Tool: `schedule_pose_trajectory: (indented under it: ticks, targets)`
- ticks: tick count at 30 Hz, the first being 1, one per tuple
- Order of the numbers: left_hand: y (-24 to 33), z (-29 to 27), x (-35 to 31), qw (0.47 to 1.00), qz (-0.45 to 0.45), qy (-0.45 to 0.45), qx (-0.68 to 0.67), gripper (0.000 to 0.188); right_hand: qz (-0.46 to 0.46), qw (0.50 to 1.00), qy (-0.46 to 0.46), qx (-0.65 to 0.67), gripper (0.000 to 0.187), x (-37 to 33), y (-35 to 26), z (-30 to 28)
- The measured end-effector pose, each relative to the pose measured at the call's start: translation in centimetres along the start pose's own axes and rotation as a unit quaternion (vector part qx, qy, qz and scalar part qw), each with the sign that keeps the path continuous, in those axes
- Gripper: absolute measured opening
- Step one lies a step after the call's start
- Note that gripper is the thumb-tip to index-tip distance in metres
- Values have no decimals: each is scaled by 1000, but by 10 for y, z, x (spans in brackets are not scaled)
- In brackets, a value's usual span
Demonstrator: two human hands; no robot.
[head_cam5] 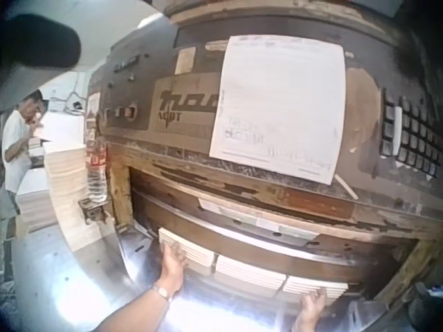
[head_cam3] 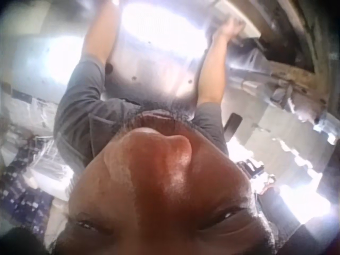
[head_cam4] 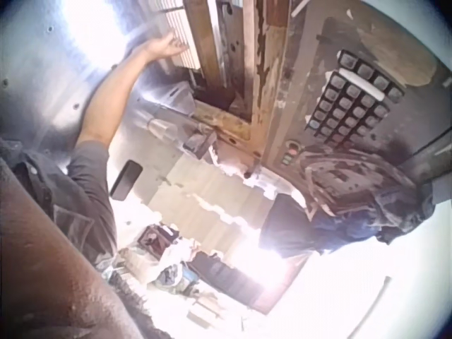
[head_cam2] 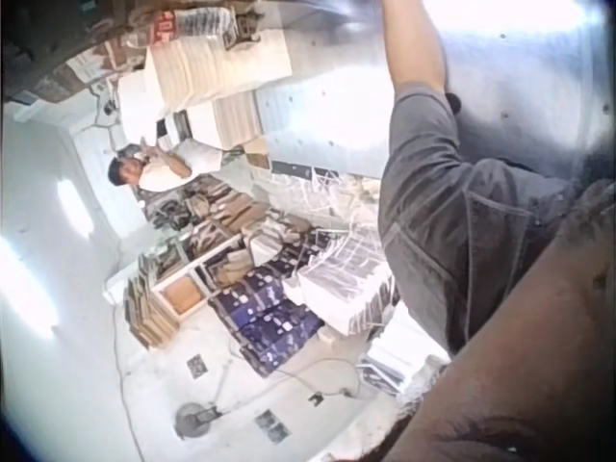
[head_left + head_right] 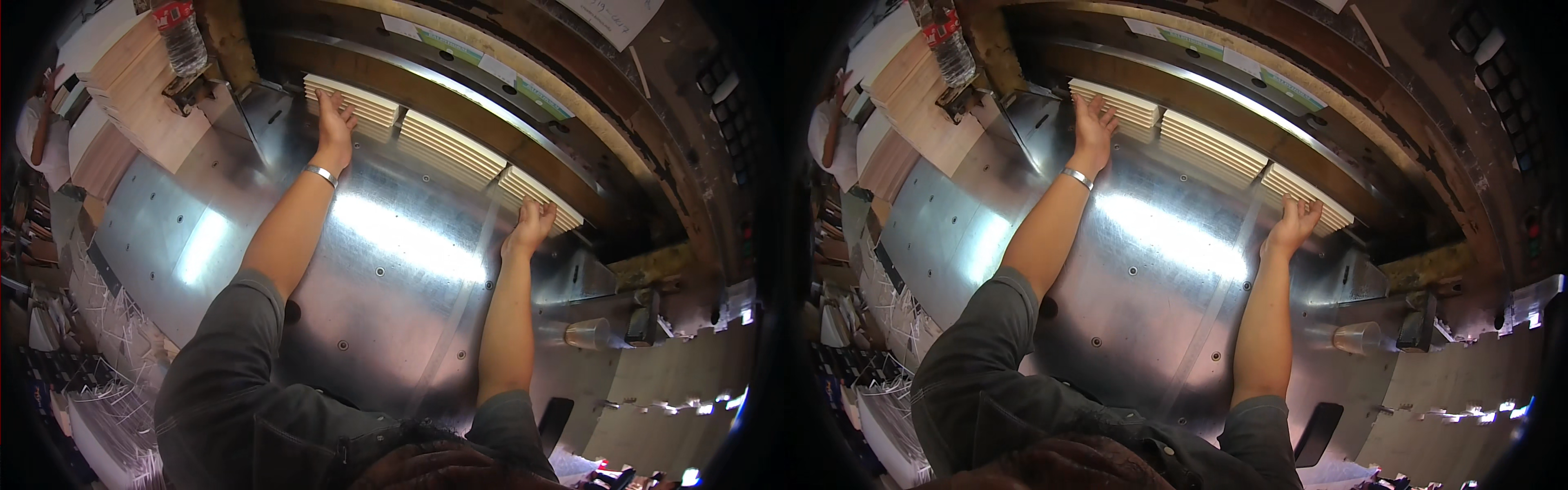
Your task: The person aligns stacks of paper, positions them inside an industrial paper cutter, and cuts them. They then collect the trimmed paper scraps, discard them into a bag, and stack the cut paper on the work table.
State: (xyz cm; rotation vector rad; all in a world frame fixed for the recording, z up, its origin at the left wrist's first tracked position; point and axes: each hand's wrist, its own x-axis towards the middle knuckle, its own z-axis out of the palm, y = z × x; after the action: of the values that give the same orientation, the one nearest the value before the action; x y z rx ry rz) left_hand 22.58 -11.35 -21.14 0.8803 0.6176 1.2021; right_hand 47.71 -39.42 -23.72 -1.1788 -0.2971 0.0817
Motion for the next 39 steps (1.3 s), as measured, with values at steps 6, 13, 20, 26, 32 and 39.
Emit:
schedule_pose_trajectory:
  ticks: [6,13,20,26,32,39]
  targets:
    - [5,8,-9,999,-1,-7,-33,97,-11,1000,-9,17,76,-2,-5,0]
    - [1,0,-3,999,-3,-39,-32,96,-2,1000,-20,6,69,-6,-9,5]
    - [10,7,-12,998,1,-58,12,95,14,1000,-25,7,64,-12,-20,8]
    - [16,8,-13,997,-16,-74,2,96,15,999,-33,15,75,-7,-17,5]
    - [10,16,-17,996,-29,-59,52,99,15,999,-27,27,60,-6,-16,5]
    - [15,9,-18,998,-22,-62,18,101,16,1000,-10,13,72,-16,-21,11]
